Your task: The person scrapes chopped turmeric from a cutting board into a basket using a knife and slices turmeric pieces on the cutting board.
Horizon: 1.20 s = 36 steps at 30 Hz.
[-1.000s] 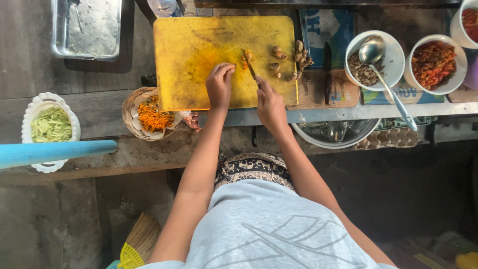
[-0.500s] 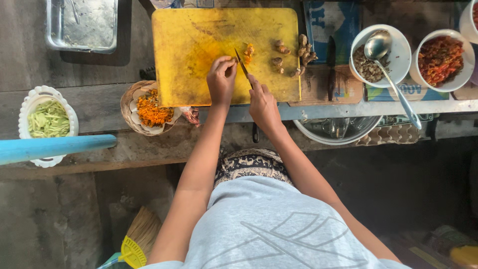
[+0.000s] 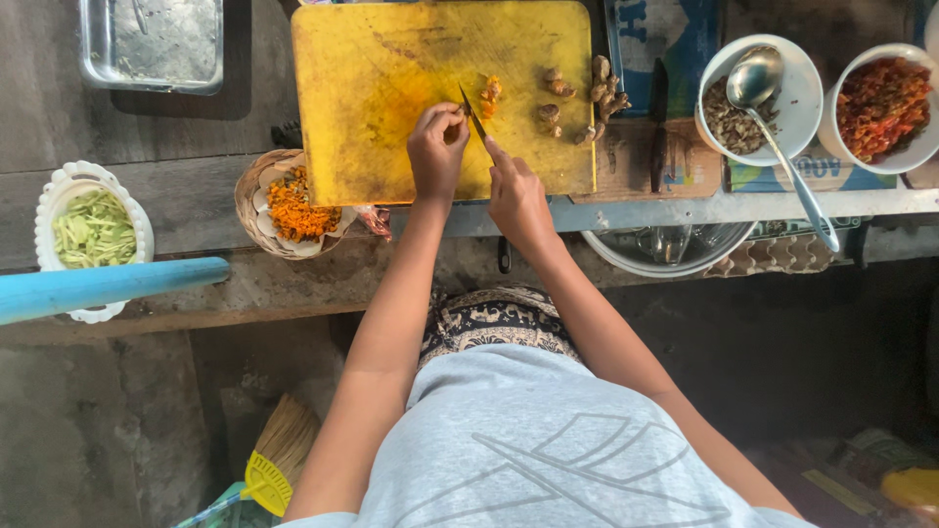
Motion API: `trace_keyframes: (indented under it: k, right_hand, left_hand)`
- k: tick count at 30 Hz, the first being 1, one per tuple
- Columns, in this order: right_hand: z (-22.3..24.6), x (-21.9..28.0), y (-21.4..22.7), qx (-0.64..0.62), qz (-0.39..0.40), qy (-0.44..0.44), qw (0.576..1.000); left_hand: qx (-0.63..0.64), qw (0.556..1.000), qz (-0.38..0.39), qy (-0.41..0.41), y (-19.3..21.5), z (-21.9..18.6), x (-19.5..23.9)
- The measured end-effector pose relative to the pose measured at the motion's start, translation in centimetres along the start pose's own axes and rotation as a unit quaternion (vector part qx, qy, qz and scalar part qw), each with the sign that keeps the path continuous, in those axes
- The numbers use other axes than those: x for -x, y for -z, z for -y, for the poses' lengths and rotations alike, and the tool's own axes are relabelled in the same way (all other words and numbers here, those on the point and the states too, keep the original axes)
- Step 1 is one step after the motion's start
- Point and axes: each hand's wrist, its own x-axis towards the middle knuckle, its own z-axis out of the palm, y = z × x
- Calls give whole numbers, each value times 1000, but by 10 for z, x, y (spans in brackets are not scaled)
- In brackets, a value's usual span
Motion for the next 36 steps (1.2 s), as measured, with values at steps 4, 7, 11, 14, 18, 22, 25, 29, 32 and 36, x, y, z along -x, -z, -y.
trace_keyframes:
  k: [4,7,11,14,18,22,25,29,32,36]
  right_hand:
    - [0,-6,-8,26,-1,8,1000]
    - [-1,-8,-5,7,3,-5,1000]
    - [-2,-2,4,-23,-37,20,999]
    - [1,3,5,-25,-28,9,999]
    - [4,4,5,-18,-22,6,1000]
    - [2,5,-6,60,39,-35,997]
    - [-7,7,-19,79,32,-20,996]
    - [-18,2,-33,87,37,-18,995]
    - [-16,1,-24,61,28,-15,998]
    - [-8,0,-5,-1,-22,10,1000]
  left_hand:
    - [0,1000,-6,-5,-1,-3,0]
    - [-11,1000,-4,-19,3,-6,1]
    - [-26,999,-12,-31,3,-7,2]
    - [-45,998,-18,-30,2,-3,3]
    - [-35,999,-9,-29,0,5,4]
    - [-29,999,-15,-30,-2,9,4]
    - [-39,999,-16,-32,-3,10,3]
    - [-21,1000,-9,-16,-2,4,4]
    - [-10,1000,-15,-4,-1,0,5]
    - [-47,999,-15,-20,0,-1,3]
